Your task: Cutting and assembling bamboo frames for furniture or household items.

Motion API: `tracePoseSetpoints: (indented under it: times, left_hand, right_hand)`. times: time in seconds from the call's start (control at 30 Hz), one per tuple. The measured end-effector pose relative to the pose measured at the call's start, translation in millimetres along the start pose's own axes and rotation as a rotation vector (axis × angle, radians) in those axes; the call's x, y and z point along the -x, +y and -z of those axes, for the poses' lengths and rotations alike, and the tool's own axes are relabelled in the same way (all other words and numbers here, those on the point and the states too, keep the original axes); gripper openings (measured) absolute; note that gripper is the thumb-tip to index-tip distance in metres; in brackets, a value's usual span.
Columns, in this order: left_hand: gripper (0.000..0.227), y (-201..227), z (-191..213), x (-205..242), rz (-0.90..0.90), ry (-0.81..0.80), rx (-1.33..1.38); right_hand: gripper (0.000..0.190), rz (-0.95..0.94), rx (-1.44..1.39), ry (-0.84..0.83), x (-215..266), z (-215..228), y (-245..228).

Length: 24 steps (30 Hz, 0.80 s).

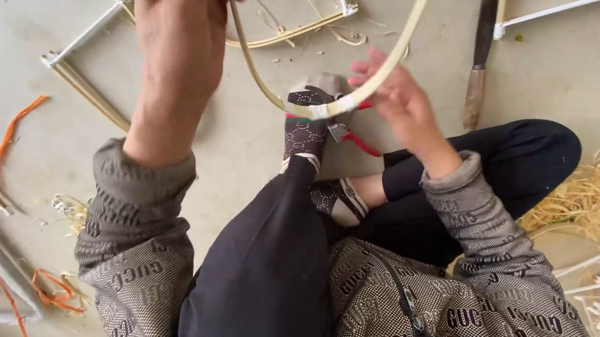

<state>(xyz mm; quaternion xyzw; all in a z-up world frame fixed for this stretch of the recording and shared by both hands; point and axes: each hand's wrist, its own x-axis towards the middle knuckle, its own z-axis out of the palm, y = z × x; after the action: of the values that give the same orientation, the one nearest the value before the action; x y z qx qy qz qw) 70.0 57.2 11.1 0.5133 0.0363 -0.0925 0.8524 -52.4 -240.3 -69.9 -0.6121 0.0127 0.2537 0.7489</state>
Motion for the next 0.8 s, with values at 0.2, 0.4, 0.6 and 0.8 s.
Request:
tracePoseSetpoints:
  times: [0.2, 0.4, 0.6, 0.8]
  left_hand:
    - [0.024, 53.8, -91.7, 37.8, 0.293, -0.145, -0.073]
    - [0.054, 62.4, -106.9, 53.6, 0.287, -0.544, 0.066]
    - [0.053, 46.9, -95.0, 57.2, 0.184, -0.634, -0.448]
    - [0.031, 46.4, -79.1, 56.9, 0.234, -0.459, -0.43]
  right_hand:
    - [0.052, -0.116, -0.101, 0.062, -17.9, 19.5, -28.0]
    - [0.029, 0.053, 0.055, 0.124, -14.0, 19.2, -17.4]
    - [0.028, 0.015, -0.004, 0.25, -23.3, 15.9, -40.5]
    - [0.017, 0.081, 0.243, 0.233, -27.6, 27.4, -47.9]
